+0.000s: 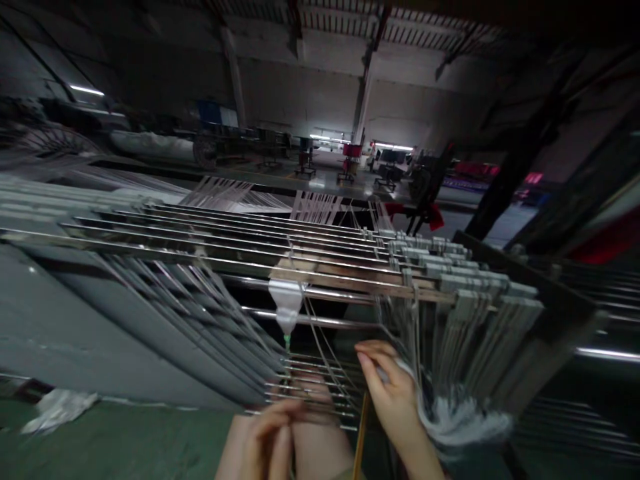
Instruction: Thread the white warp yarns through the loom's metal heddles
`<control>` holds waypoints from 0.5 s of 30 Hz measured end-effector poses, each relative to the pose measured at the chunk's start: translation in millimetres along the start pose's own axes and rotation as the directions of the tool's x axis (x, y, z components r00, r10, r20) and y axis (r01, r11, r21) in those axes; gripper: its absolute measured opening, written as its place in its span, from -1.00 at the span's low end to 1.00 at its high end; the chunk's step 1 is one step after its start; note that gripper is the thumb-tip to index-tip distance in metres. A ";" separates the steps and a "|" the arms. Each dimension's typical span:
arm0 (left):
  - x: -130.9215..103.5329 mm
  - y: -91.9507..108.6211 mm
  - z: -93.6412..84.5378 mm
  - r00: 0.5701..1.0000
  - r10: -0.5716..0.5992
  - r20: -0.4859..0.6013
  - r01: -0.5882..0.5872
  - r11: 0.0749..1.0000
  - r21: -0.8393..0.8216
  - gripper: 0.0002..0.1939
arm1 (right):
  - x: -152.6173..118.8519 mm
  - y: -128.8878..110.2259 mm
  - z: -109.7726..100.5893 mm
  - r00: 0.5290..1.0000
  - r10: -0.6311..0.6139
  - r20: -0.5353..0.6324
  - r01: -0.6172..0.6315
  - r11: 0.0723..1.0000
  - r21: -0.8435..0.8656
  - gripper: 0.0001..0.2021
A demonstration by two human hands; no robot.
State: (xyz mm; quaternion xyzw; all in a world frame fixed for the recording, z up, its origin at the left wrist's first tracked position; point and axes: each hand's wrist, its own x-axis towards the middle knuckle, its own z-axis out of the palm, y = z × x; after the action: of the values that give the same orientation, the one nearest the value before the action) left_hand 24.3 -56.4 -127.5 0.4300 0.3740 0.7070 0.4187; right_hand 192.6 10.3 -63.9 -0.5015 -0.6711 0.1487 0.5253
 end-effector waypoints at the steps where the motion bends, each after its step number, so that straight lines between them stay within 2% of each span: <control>1: 0.7 -1.2 10.9 0.986 -0.110 -0.128 0.083 0.976 -0.203 -0.75 | 0.1 -3.0 0.7 1.000 0.020 -0.023 -0.020 1.000 -0.002 -0.86; 2: 0.9 -1.9 22.9 0.960 -0.258 -0.107 0.196 0.894 -0.402 -0.57 | 0.3 -7.1 2.3 0.998 0.043 -0.040 -0.043 0.999 0.001 -0.86; 3: 0.8 -2.4 35.9 0.917 -0.399 0.000 0.337 0.774 -0.536 -0.41 | 0.8 -12.1 4.6 0.997 0.064 -0.048 -0.064 0.998 0.008 -0.86; 4: 1.0 -2.5 49.2 0.839 -0.514 0.178 0.507 0.619 -0.599 -0.34 | 1.8 -18.0 7.3 0.996 0.079 -0.041 -0.079 0.997 0.021 -0.86; 5: 2.2 -2.0 61.5 0.759 -0.551 0.346 0.629 0.483 -0.610 -0.29 | 3.3 -24.1 9.9 0.996 0.089 -0.025 -0.088 0.995 0.036 -0.86; 6: 5.3 -0.6 71.0 0.718 -0.528 0.453 0.684 0.415 -0.600 -0.22 | 5.3 -29.9 11.9 0.995 0.095 -0.009 -0.094 0.994 0.053 -0.85; 7: 10.7 1.8 76.6 0.700 -0.512 0.498 0.709 0.410 -0.574 -0.21 | 7.9 -34.9 12.6 0.995 0.099 0.004 -0.099 0.993 0.069 -0.85; 8: 18.7 5.4 77.2 0.700 -0.520 0.490 0.712 0.456 -0.533 -0.23 | 10.7 -38.8 11.8 0.995 0.097 0.010 -0.098 0.992 0.081 -0.85; 9: 28.9 9.8 72.8 0.721 -0.537 0.438 0.692 0.544 -0.474 -0.31 | 13.7 -41.3 9.4 0.996 0.090 0.015 -0.091 0.992 0.090 -0.86; 11: 53.2 19.9 52.7 0.844 -0.481 0.237 0.529 0.820 -0.219 -0.52 | 19.1 -42.9 1.0 0.997 0.069 0.026 -0.072 0.992 0.102 -0.88; 12: 65.5 24.7 40.1 0.888 -0.428 0.170 0.432 0.902 0.016 -0.55 | 21.3 -42.6 -4.2 0.997 0.065 0.044 -0.069 0.992 0.106 -0.88; 13: 76.8 28.8 28.0 0.933 -0.324 0.160 0.276 0.925 0.262 -0.57 | 22.8 -42.2 -9.3 0.995 0.069 0.070 -0.076 0.992 0.104 -0.88; 14: 86.7 32.3 17.9 0.959 -0.211 0.188 0.097 0.871 0.482 -0.59 | 23.8 -42.0 -14.1 0.991 0.083 0.104 -0.093 0.991 0.096 -0.88; 15: 95.1 34.8 10.8 0.968 -0.161 0.190 -0.007 0.745 0.667 -0.58 | 24.2 -42.3 -18.1 0.985 0.104 0.140 -0.116 0.990 0.085 -0.87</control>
State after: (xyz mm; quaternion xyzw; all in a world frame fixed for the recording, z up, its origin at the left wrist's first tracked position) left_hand -1.8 19.5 -64.8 0.6152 0.5653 0.4542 0.3094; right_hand 187.6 5.2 -12.4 -0.5017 -0.6689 0.2421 0.4922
